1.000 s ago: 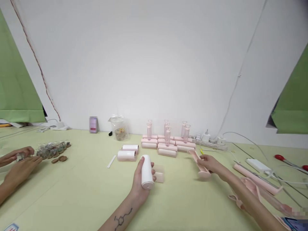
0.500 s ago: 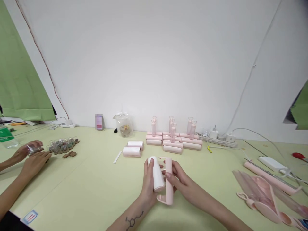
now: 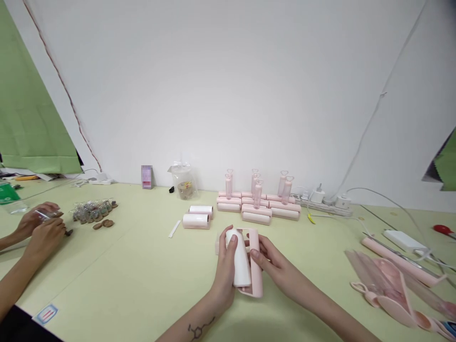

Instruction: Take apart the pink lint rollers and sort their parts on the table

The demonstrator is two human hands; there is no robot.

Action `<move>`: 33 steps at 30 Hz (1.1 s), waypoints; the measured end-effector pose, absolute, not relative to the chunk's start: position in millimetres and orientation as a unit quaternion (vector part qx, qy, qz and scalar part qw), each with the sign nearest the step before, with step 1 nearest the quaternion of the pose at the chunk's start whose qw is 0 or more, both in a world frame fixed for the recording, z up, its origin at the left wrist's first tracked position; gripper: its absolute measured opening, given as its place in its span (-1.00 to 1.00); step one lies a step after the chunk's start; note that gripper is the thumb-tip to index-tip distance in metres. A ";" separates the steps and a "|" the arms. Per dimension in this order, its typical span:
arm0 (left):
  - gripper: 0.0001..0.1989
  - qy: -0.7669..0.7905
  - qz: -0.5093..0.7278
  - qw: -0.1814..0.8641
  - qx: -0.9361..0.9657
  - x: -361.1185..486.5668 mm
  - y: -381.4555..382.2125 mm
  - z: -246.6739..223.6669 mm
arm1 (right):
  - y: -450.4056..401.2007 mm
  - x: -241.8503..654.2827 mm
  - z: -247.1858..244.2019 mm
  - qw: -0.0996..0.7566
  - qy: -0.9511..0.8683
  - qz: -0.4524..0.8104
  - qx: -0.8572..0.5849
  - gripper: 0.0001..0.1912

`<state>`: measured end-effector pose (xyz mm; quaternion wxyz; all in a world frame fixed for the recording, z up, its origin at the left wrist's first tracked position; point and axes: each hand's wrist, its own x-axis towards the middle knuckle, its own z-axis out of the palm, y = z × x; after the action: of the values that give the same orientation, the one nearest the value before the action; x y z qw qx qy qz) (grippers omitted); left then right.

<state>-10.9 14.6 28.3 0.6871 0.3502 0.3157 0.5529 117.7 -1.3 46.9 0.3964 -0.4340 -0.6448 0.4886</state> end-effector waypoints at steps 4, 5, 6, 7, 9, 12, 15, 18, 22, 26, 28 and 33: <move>-0.48 0.324 0.536 0.672 0.395 -12.3 8.9 30.8 | 0.6 119.8 44.3 0.390 -0.658 0.482 -0.428 -0.56; -0.44 0.316 0.528 0.677 0.405 -12.7 7.7 32.4 | 1.4 120.6 43.8 0.385 -0.667 0.468 -0.434 -0.57; -0.38 0.304 0.518 0.684 0.414 -13.2 6.8 34.3 | 2.2 121.8 43.7 0.378 -0.678 0.450 -0.443 -0.57; -0.32 0.290 0.509 0.692 0.423 -14.0 6.6 36.4 | 2.9 123.4 44.1 0.370 -0.688 0.430 -0.453 -0.58; -0.21 0.270 0.490 0.700 0.444 -17.1 8.1 39.7 | 4.0 128.5 47.0 0.351 -0.709 0.386 -0.473 -0.62; -0.05 0.281 0.440 0.681 0.513 -27.3 14.0 39.3 | 5.0 139.9 56.1 0.321 -0.740 0.319 -0.497 -0.70; -0.13 0.328 0.375 0.611 0.615 -40.6 19.0 32.5 | 4.6 150.8 68.9 0.284 -0.764 0.267 -0.514 -0.74; -0.26 0.338 0.306 0.548 0.701 -48.4 20.3 27.6 | -0.3 153.4 81.4 0.198 -0.816 0.203 -0.503 -0.83; -0.26 0.321 0.167 0.486 0.795 -48.3 17.6 32.1 | -12.7 143.0 89.7 0.073 -0.853 0.114 -0.503 -0.81; -0.32 0.303 0.078 0.437 0.843 -45.1 13.3 39.2 | -25.7 135.3 85.7 0.014 -0.861 0.135 -0.489 -0.81; -0.33 0.293 0.043 0.417 0.859 -42.4 10.1 42.7 | -31.9 136.6 81.5 0.022 -0.859 0.161 -0.485 -0.89; -0.51 0.236 0.012 0.373 0.897 -35.5 -1.3 56.4 | -44.7 146.2 75.4 0.018 -0.839 0.211 -0.501 -0.92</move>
<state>-35.5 -1.3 56.4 0.3730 0.8972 0.2362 0.0124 146.2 -44.7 75.4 0.0177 -0.5006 -0.8393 0.2114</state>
